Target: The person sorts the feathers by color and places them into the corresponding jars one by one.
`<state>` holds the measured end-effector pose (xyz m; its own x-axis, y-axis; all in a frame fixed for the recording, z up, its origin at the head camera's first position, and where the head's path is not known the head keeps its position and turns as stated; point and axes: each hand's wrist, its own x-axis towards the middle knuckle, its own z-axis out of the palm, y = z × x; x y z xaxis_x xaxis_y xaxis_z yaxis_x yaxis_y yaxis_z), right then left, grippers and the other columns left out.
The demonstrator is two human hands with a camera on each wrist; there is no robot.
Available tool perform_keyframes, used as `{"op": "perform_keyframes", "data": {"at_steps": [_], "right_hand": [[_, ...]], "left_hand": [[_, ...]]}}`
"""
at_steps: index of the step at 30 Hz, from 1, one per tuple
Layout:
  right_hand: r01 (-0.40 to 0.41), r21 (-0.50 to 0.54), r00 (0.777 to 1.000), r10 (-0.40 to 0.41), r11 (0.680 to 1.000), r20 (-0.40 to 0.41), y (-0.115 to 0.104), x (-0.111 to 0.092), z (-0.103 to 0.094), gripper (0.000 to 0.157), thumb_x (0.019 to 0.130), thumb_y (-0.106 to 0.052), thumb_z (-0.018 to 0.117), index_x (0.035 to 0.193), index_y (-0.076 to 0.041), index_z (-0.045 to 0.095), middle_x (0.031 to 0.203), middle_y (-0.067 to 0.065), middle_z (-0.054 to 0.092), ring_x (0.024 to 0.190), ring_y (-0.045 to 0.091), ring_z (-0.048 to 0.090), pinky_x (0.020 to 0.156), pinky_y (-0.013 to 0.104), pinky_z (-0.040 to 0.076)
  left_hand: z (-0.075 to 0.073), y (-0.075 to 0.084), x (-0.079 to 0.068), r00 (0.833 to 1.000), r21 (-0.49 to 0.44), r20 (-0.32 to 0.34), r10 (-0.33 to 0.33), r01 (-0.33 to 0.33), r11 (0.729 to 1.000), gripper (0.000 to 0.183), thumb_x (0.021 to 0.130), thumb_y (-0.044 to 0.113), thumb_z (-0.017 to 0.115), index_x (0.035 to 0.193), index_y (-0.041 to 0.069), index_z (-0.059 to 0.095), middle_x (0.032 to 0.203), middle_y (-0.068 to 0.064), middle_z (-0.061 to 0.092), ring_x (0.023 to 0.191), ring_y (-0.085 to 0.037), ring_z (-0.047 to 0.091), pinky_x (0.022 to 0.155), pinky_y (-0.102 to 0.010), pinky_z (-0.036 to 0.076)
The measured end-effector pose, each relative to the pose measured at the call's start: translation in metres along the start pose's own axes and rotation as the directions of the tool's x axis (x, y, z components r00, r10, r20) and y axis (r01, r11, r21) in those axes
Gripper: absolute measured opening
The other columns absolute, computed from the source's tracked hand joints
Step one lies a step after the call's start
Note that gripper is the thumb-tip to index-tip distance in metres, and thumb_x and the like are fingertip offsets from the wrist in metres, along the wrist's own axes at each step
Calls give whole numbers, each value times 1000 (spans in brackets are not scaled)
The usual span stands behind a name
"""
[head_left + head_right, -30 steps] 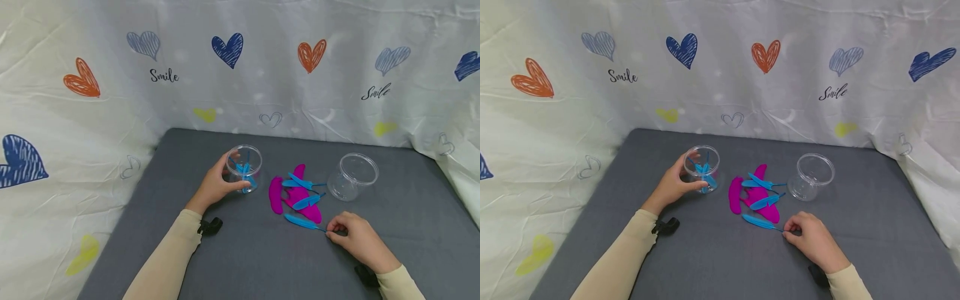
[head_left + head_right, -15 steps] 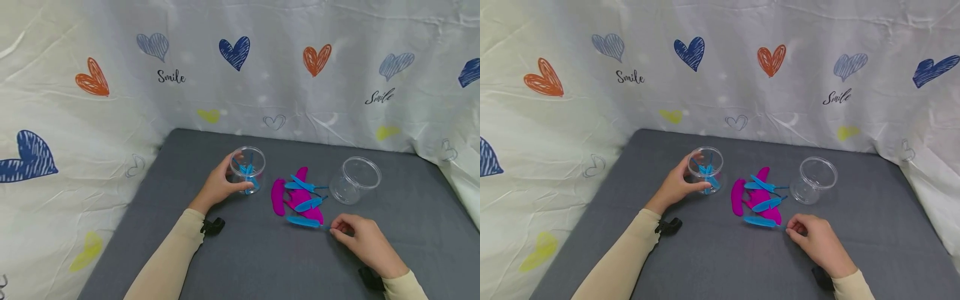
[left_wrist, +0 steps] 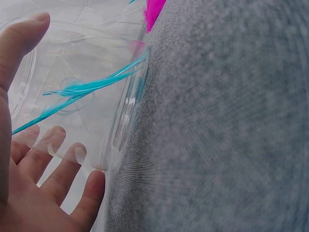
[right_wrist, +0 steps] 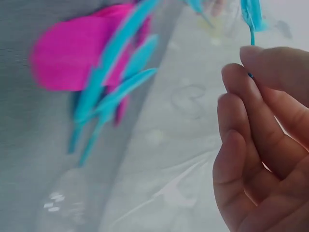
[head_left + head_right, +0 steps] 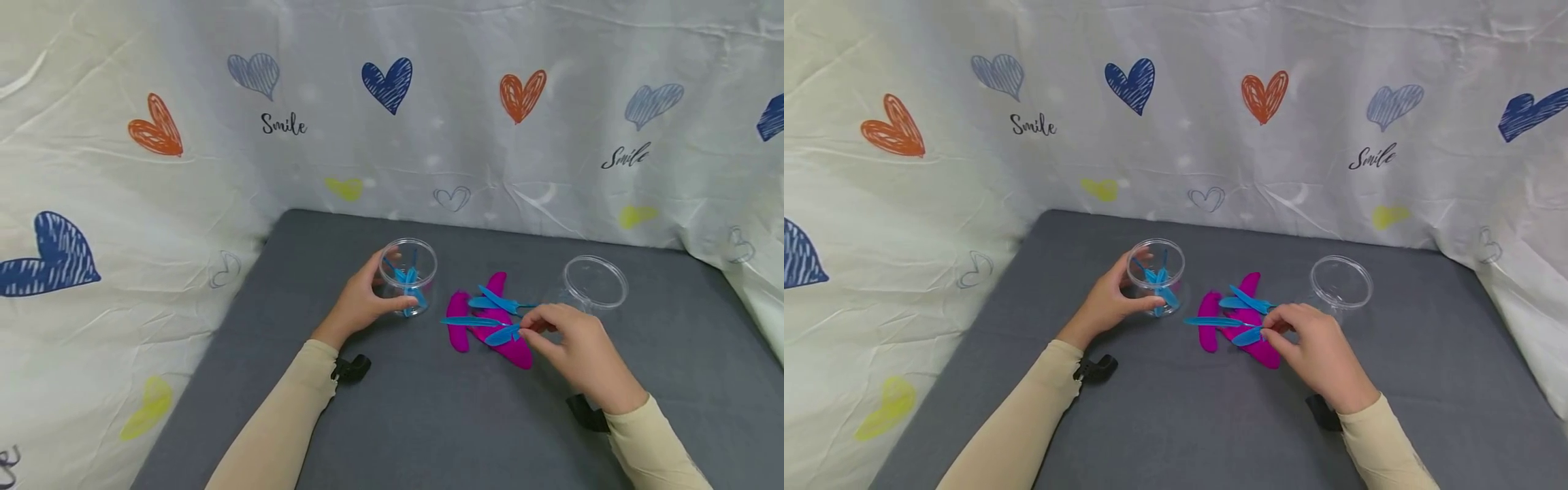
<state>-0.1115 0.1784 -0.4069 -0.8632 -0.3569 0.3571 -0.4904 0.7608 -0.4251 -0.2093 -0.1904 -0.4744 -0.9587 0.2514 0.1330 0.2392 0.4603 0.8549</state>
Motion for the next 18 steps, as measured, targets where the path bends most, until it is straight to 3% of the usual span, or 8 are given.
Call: {"op": "perform_keyframes", "data": {"at_steps": [4, 10, 18], "right_hand": [[62, 5, 997, -62, 998, -35, -14, 22, -7, 22, 86, -16, 82, 94, -31, 68, 90, -22, 64, 87, -4, 61, 76, 29, 55], [149, 23, 985, -146, 989, -86, -36, 54, -12, 18, 86, -19, 82, 95, -29, 70, 91, -22, 64, 90, -3, 61, 77, 23, 52], [227, -8, 968, -226, 974, -109, -51, 90, 0, 13, 85, -14, 81, 92, -20, 72, 89, -12, 68, 87, 7, 62, 77, 27, 54]], "left_hand": [[0, 0, 0, 1000, -6, 1, 8, -8, 1000, 103, 71, 62, 84, 155, 46, 28, 150, 23, 45, 134, -7, 47, 111, -45, 44], [-1, -1, 0, 1000, -4, 11, 4, -4, 1000, 99, 71, 62, 84, 150, 56, 26, 153, 18, 45, 135, -6, 46, 111, -43, 44], [-2, -1, -1, 1000, -9, 9, 2, -2, 1000, 98, 71, 63, 84, 150, 56, 27, 153, 15, 46, 136, -6, 45, 113, -44, 42]]}}
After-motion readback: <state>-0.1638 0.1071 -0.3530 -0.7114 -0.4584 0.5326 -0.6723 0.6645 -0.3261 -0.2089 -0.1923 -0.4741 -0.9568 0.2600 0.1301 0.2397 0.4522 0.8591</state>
